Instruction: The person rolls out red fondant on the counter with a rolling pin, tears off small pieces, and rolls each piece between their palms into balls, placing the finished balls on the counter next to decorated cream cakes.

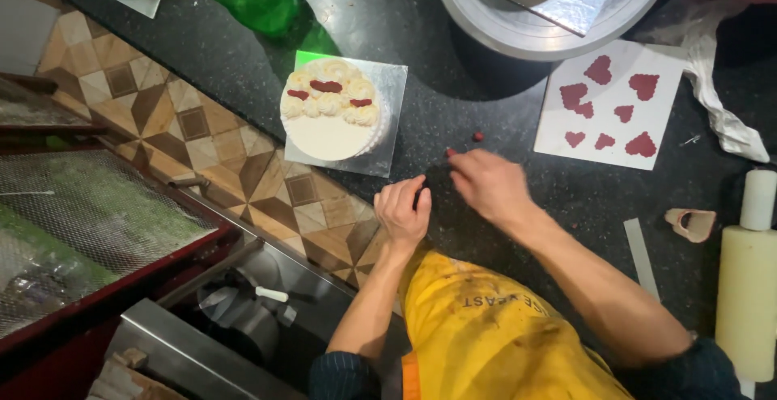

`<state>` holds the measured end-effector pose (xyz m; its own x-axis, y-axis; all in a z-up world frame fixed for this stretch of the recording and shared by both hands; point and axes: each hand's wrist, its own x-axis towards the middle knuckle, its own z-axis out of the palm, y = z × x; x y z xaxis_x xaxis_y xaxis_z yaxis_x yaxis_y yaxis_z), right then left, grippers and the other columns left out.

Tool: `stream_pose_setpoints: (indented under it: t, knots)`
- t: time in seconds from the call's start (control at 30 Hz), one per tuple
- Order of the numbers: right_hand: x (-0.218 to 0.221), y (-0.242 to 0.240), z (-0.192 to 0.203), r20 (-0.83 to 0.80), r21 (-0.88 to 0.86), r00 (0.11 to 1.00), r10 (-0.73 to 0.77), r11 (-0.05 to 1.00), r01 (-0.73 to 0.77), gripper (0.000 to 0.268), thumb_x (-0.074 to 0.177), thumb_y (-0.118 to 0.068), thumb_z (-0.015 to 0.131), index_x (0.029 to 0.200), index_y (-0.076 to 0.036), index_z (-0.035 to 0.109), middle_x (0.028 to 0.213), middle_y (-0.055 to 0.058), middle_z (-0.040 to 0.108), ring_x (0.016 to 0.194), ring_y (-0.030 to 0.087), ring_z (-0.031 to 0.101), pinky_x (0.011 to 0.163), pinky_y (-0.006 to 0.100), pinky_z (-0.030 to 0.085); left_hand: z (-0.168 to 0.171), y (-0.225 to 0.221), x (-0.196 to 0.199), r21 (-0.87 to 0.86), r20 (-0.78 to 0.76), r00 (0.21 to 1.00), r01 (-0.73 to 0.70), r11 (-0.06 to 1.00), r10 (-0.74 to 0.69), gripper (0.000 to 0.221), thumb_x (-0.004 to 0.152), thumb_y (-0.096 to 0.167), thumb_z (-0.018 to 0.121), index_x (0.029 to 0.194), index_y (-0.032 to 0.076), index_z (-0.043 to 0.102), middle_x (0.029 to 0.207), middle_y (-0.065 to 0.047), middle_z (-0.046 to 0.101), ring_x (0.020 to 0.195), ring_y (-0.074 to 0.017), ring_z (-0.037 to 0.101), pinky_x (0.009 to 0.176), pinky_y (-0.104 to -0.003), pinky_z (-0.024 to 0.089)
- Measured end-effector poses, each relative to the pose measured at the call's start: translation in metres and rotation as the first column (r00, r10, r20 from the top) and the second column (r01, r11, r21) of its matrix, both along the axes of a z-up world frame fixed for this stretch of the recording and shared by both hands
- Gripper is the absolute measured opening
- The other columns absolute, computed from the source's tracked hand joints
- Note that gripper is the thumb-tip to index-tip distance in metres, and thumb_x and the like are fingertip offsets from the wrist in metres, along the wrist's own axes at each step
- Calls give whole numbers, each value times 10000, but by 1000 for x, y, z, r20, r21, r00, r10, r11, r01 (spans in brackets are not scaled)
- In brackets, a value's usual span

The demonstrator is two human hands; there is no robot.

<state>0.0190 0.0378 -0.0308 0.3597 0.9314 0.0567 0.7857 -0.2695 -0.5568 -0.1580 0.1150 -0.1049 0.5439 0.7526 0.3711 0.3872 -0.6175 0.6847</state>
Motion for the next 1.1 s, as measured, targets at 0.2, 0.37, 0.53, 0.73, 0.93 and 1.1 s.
stream_pose_setpoints:
  t: [0.2, 0.37, 0.53, 0.73, 0.93, 1.1]
  knots:
    - [40, -49, -12, -32, -138, 965, -261, 957, 254, 257, 898, -160, 756, 1139, -72, 732, 1009, 122, 722, 849, 313, 717, 745, 414, 570, -4, 0, 0, 19, 13, 1000, -18, 1000, 18, 198, 942, 234, 708, 1096, 115, 746, 1015, -47, 737, 926, -275, 661, 795, -422, 461]
    - [38, -58, -13, -28, -104, 981, -189, 977, 186, 296, 866, -157, 771, 1143, -61, 732, 1003, 131, 710, 889, 343, 698, 772, 420, 567, -3, 0, 0, 26, -7, 1000, -6, 1000, 7, 194, 938, 241, 707, 1085, 121, 749, 1000, -40, 737, 915, -269, 662, 790, -421, 457]
    - [47, -51, -7, -96, -141, 977, -192, 974, 177, 312, 841, -148, 780, 1134, -54, 729, 1011, 140, 695, 855, 347, 695, 738, 421, 566, 0, 0, 1, 19, -11, 1000, -19, 1000, 19, 192, 942, 238, 714, 1089, 122, 753, 1001, -37, 736, 913, -268, 660, 788, -420, 459]
    - [44, -1, -7, 8, 1, 994, -106, 994, 106, 237, 906, -158, 761, 1119, -59, 731, 994, 138, 679, 874, 360, 683, 748, 438, 562, 4, 1, 1, 29, -26, 1000, -9, 1000, 9, 192, 917, 219, 720, 1084, 126, 745, 996, -37, 729, 912, -269, 655, 788, -421, 458]
    - [24, 21, -20, 128, -123, 977, 168, 981, -153, 172, 836, -213, 768, 964, -103, 735, 909, 94, 680, 889, 342, 672, 762, 476, 544, 9, 1, 2, 47, -41, 999, 2, 999, 0, 192, 921, 205, 716, 1093, 125, 741, 997, -42, 727, 908, -278, 653, 791, -424, 464]
    - [21, 0, 4, -185, 84, 983, 3, 996, 12, 209, 880, -93, 733, 1085, -55, 728, 1040, 133, 705, 970, 363, 681, 822, 433, 560, 24, -1, 12, -12, 7, 1000, 7, 1000, -7, 224, 885, 138, 770, 1105, 106, 739, 1025, -56, 742, 930, -270, 685, 790, -399, 481]
